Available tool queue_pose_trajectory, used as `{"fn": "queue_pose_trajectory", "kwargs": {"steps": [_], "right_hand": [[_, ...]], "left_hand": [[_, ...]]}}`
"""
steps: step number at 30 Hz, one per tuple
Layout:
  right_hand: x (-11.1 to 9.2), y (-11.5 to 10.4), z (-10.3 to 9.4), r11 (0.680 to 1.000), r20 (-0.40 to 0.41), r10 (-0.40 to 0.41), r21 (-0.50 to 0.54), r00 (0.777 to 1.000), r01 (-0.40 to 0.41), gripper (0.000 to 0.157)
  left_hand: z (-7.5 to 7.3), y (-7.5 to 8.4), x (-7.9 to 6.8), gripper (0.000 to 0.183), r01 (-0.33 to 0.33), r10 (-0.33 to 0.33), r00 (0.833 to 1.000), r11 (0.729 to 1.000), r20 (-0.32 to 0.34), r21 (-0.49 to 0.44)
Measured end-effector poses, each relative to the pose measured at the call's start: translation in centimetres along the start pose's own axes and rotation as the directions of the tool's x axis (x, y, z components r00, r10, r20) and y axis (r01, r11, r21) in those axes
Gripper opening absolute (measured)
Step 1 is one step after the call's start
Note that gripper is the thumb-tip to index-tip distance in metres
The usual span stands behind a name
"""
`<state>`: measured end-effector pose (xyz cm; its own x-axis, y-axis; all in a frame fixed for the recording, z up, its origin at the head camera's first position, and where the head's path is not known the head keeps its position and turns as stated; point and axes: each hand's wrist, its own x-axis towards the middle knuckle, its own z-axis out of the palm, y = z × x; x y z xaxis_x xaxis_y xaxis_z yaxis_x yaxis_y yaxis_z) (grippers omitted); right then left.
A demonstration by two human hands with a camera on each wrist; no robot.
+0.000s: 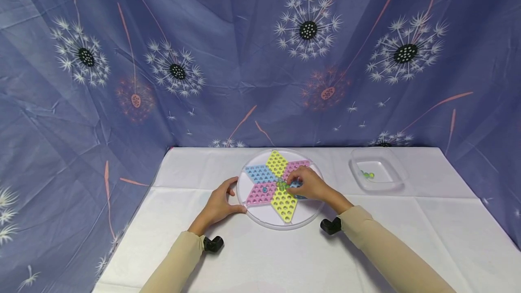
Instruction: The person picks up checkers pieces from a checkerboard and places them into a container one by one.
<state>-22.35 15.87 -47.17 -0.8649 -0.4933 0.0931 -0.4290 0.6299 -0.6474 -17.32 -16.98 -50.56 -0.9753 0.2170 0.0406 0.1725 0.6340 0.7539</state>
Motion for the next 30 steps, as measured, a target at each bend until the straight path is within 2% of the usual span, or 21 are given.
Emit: {"fn": "queue_pose_trajectory", "kwargs": {"steps": [9, 20, 30], "right_hand": [[0.1, -0.2, -0.1, 1.000, 0.003, -0.010, 0.003, 1.000, 0.010, 0.010], [0.2, -0.2, -0.6, 1.000, 0.050, 0.008, 0.025, 0.999, -0.009, 0.010], [0.7, -0.2, -1.7, 0.997, 0.088, -0.057, 0.060, 0.994, 0.052, 0.010]], "left_hand": [[-0.1, 0.0, 0.0, 0.106, -0.002, 0.002, 1.000, 1.000, 0.000, -0.010], [0.0, -0.2, -0.1, 0.106, -0.005, 0.005, 1.000, 1.000, -0.002, -0.014], [-0.1, 0.3, -0.3, 0.106, -0.003, 0.003, 1.000, 1.000, 0.000, -0.029]]}}
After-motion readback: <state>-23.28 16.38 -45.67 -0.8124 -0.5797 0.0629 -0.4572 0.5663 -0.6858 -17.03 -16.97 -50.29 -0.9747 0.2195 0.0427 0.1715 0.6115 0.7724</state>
